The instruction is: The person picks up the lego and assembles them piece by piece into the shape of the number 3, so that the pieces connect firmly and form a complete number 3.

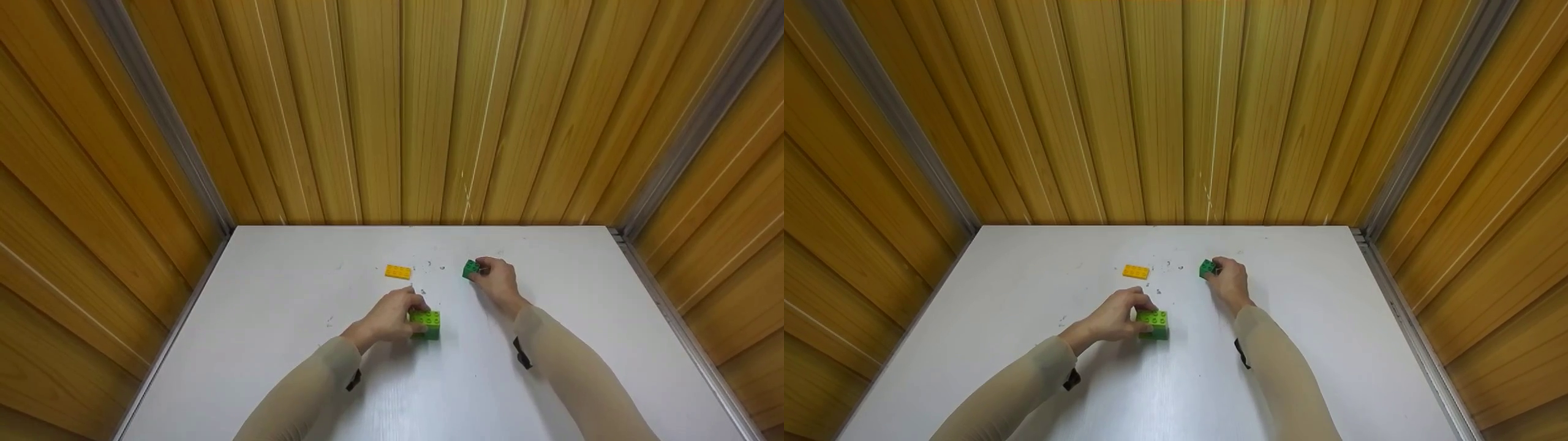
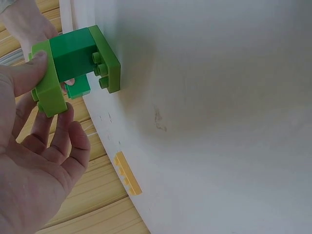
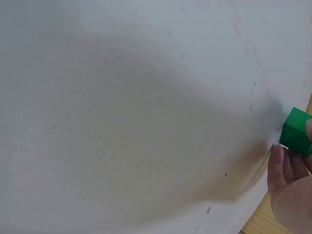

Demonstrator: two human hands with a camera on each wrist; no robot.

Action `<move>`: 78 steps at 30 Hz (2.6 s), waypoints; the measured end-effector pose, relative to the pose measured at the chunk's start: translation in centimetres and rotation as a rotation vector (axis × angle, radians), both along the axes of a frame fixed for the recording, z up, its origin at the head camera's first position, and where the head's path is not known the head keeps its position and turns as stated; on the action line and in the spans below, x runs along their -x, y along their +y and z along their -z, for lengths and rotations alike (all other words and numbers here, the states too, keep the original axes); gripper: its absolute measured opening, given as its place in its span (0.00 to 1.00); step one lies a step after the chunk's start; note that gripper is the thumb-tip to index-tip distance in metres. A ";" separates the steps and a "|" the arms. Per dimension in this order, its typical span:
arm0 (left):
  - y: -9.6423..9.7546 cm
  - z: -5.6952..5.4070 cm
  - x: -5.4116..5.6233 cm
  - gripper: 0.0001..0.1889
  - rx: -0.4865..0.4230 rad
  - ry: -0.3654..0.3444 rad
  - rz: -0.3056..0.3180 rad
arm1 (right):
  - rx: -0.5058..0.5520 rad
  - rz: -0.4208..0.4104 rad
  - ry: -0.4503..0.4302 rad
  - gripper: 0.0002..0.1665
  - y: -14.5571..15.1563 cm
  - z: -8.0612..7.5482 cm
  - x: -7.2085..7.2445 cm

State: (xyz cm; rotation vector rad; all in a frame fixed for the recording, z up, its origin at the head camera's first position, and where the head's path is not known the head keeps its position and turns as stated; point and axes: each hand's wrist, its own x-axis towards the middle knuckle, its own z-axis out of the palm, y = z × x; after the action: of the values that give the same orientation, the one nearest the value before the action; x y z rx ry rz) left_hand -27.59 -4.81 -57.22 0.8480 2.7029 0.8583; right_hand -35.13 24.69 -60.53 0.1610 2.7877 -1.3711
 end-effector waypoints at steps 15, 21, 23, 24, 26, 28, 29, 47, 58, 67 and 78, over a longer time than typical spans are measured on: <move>-0.3 0.1 0.1 0.15 -0.025 0.041 0.034 | 0.013 0.008 0.017 0.32 0.0 -0.6 -0.2; -0.1 0.1 -0.1 0.16 -0.014 0.015 0.017 | 0.027 0.023 0.013 0.32 -0.3 -1.1 -0.5; 0.0 0.1 -0.2 0.16 -0.012 0.014 0.016 | 0.032 0.027 0.003 0.32 -0.4 -1.2 -0.6; 0.0 0.1 -0.2 0.16 -0.011 0.014 0.016 | 0.033 0.027 -0.003 0.32 -0.5 -1.3 -0.6; -0.1 0.1 -0.1 0.15 -0.012 0.013 0.014 | 0.032 0.019 -0.003 0.32 -0.6 -1.4 -0.7; -0.1 0.1 -0.1 0.15 -0.014 0.011 0.013 | 0.025 0.007 0.009 0.32 -0.6 -1.5 -0.8; -0.1 0.1 -0.1 0.16 -0.014 0.008 0.010 | 0.021 0.000 0.019 0.31 -0.7 -1.5 -0.9; -0.2 -0.1 0.2 0.15 0.008 -0.028 0.000 | -0.011 -0.075 0.150 0.28 -0.9 -2.8 -2.3; 0.0 0.0 0.3 0.14 -0.010 -0.057 -0.021 | 0.024 -0.118 0.160 0.28 -1.6 -3.4 -3.5; -0.1 0.3 0.2 0.15 -0.016 -0.018 0.003 | 0.056 -0.133 0.165 0.25 -2.1 -3.8 -4.5; -0.1 0.0 0.1 0.18 -0.009 -0.059 -0.028 | 0.107 -0.167 0.141 0.24 -2.5 -4.1 -5.7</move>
State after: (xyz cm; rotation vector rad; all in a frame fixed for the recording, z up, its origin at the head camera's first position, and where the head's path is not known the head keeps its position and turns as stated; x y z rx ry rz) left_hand -27.66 -4.95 -57.26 0.7763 2.6675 0.8876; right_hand -29.40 22.18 -56.42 -0.1735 2.7523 -1.5397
